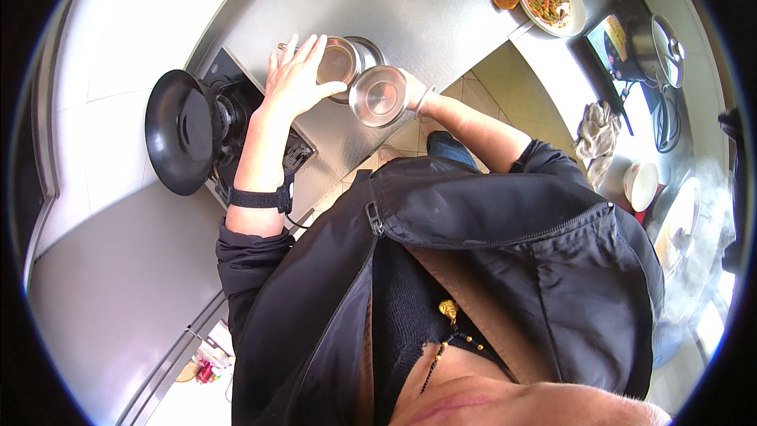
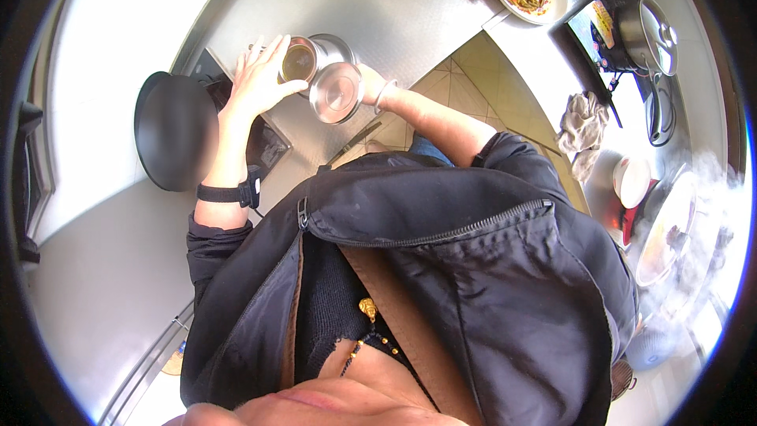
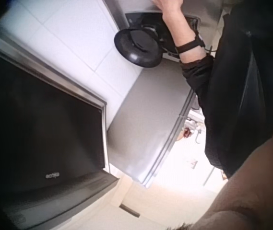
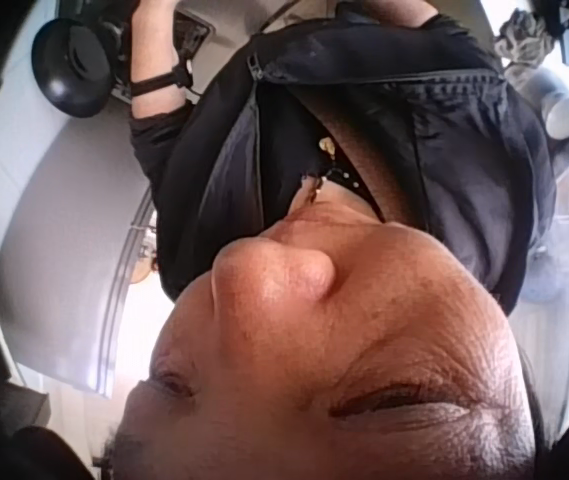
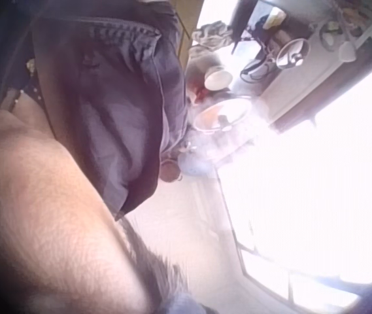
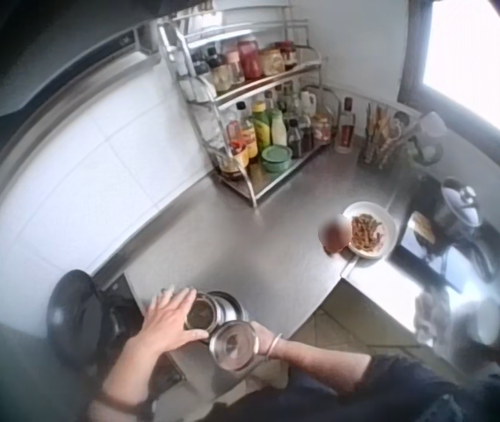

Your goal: The person moves around the kitchen, handling a cloth, a plate, a kettle, and a container of chopped greens. They place the greens into the refrigerator, then retrieve a container of chopped vegetables and place it on the counter. The person also picks up a green fruit and wraps it in a plastic bag before placing it on the counter.

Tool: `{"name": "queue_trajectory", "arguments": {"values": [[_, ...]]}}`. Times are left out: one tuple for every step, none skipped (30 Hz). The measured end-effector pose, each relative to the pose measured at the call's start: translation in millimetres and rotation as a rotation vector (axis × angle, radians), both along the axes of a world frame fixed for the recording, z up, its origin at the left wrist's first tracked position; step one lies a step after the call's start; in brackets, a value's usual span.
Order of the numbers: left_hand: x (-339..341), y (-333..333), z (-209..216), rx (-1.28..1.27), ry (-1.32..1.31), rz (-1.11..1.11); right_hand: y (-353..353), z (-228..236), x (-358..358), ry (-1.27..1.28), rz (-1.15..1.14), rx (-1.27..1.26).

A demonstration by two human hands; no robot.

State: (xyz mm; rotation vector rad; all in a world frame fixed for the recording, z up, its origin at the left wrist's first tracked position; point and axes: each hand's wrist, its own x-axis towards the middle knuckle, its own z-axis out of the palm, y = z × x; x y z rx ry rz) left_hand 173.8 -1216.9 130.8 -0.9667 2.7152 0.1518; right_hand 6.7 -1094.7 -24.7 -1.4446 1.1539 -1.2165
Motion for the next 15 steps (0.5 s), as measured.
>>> {"name": "queue_trajectory", "arguments": {"values": [[-1, 0, 1, 0.007, -0.03, 0.002, 0, 0, 0, 0.029, -0.001, 0.022], [-2, 0, 2, 0.012, -0.04, 0.003, 0, -1, 1, 0.058, -0.001, 0.044], [-3, 1, 3, 0.005, -0.063, 0.007, 0, -1, 1, 0.08, -0.015, 0.05], [-4, 2, 4, -0.003, -0.067, 0.01, 0, -2, 1, 0.052, -0.004, 0.074], [-6, 3, 5, 0.007, -0.085, 0.023, 0, -2, 2, 0.018, -0.005, 0.083], [-9, 2, 6, -0.001, -0.096, 0.018, -1, -3, 2, -0.022, -0.006, 0.061], [-11, 1, 6, 0.006, -0.123, 0.023, -1, -3, 2, -0.023, -0.001, 0.11], [-13, 0, 6, -0.012, -0.15, 0.027, -2, -4, 2, -0.03, 0.007, 0.128], [-15, 0, 5, 0.007, -0.152, 0.022, -2, -4, 1, -0.042, 0.02, 0.138], [-16, 0, 4, -0.003, -0.155, 0.021, -3, -4, 1, -0.058, 0.034, 0.145], [-14, -1, 4, -0.026, -0.147, 0.017, -2, -4, 0, -0.082, 0.053, 0.14], [-11, -2, 4, -0.024, -0.127, 0.004, -3, -3, 0, -0.1, 0.068, 0.176], [-4, 0, 5, -0.012, -0.028, -0.011, -2, -1, -1, -0.217, 0.083, 0.172], [3, 0, 6, -0.006, 0.006, -0.022, -3, 0, -1, -0.145, 0.066, 0.077], [11, 2, 7, -0.019, 0.212, -0.023, -2, 3, -5, -0.062, 0.072, 0.072]]}}
